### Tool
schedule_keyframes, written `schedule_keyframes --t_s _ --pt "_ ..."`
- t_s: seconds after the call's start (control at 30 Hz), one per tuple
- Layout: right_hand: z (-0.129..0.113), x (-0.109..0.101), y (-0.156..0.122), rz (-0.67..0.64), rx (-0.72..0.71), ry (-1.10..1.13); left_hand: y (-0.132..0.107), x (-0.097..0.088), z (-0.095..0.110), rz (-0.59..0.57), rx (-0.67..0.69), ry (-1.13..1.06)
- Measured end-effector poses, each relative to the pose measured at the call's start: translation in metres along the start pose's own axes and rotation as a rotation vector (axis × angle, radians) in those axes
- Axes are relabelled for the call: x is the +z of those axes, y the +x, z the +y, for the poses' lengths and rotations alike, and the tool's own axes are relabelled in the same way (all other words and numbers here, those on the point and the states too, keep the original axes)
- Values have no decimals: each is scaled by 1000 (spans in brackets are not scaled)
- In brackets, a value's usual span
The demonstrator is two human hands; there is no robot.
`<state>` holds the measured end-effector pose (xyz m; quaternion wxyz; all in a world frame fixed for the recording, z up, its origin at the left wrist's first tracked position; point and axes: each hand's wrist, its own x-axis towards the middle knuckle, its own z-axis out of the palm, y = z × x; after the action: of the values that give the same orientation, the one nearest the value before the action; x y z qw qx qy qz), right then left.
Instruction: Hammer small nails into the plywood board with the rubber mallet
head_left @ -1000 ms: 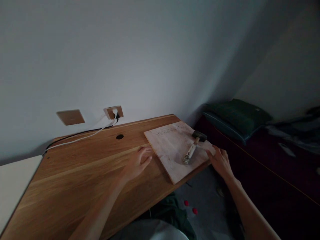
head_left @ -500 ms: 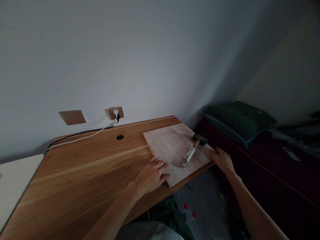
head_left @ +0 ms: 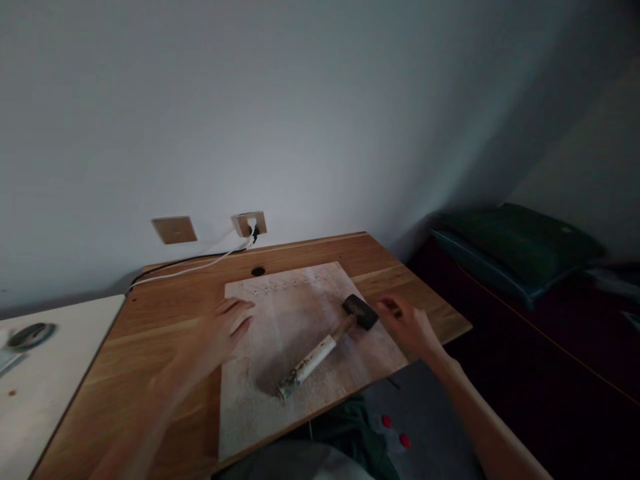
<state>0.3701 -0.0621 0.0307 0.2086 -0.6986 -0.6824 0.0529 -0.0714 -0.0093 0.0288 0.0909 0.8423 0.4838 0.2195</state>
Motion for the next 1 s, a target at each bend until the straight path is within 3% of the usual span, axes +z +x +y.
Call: schedule_keyframes --t_s 0.07,0.17,0.3,0.43,0.63,1.0 --pt "-31 7 47 -59 -82 -40 29 6 -15 36 -15 61" --pt "-69 27 107 -183 -157 -118 64 18 -30 -27 -36 55" --pt "-92 56 147 -331 -196 -245 80 27 -39 -170 -8 -10" --pt "-99 68 153 -398 -250 -322 83 25 -44 -217 -11 20" --pt "-104 63 152 -407 -354 -340 92 24 -38 -220 62 63" --pt "-115 67 159 -524 -411 -336 91 33 -36 -220 150 33"
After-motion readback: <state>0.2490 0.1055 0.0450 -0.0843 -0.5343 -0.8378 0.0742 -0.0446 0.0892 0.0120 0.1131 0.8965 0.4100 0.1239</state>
